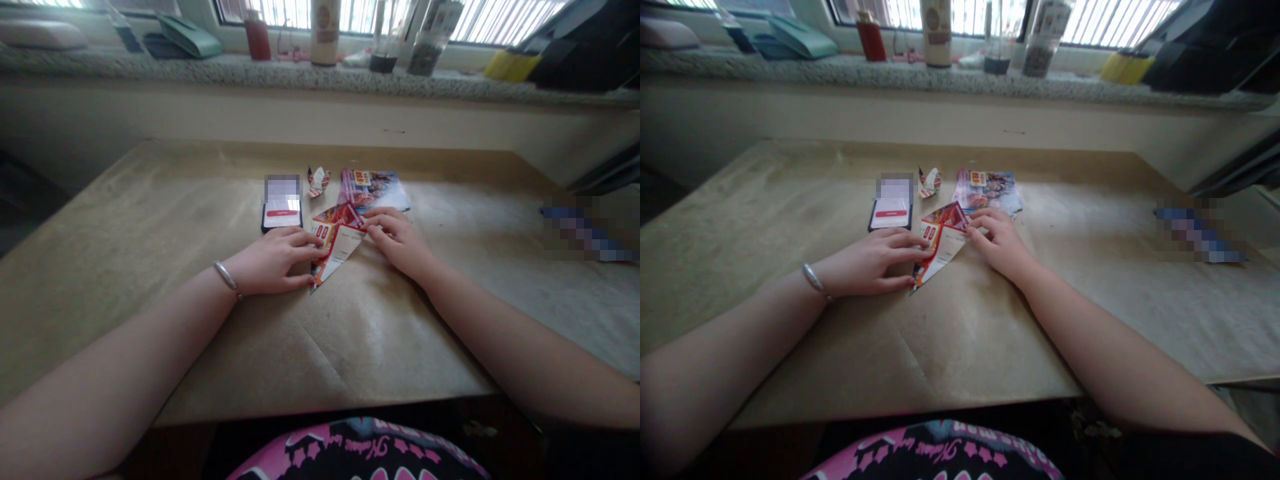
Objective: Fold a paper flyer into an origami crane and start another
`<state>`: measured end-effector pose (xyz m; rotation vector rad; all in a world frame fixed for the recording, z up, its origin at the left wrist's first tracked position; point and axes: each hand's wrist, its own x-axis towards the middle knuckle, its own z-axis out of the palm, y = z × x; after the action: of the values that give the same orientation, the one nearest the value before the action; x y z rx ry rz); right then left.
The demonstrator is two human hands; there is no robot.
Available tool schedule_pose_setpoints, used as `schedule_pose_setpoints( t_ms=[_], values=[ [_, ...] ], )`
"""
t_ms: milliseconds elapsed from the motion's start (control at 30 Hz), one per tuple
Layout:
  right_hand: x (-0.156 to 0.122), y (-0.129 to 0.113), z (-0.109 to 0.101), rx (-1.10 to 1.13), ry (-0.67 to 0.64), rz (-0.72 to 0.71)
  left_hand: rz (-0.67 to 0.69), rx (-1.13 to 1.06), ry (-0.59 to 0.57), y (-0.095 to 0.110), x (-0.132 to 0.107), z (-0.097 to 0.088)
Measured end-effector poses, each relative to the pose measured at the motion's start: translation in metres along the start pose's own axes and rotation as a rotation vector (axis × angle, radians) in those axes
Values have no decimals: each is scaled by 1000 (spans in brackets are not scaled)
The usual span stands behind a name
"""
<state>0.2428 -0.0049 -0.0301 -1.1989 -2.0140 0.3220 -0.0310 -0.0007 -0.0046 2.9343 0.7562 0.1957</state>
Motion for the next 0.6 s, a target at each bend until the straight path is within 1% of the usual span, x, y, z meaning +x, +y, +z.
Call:
schedule_pose_setpoints(
  t_ms=[67, 333, 533, 600],
  values=[
    [1, 0, -2, 33, -10, -10, 9, -4, -2, 0, 0, -1],
    [-1, 6, -2, 33, -29, -6, -20, -52, -3, 2, 1, -3],
    [-3, 11, -5, -43, -34, -12, -10, -44, -15, 2, 1, -3],
    [-4, 13, -8, -47, -56, -33, -9, -43, -20, 2, 1, -3]
  ],
)
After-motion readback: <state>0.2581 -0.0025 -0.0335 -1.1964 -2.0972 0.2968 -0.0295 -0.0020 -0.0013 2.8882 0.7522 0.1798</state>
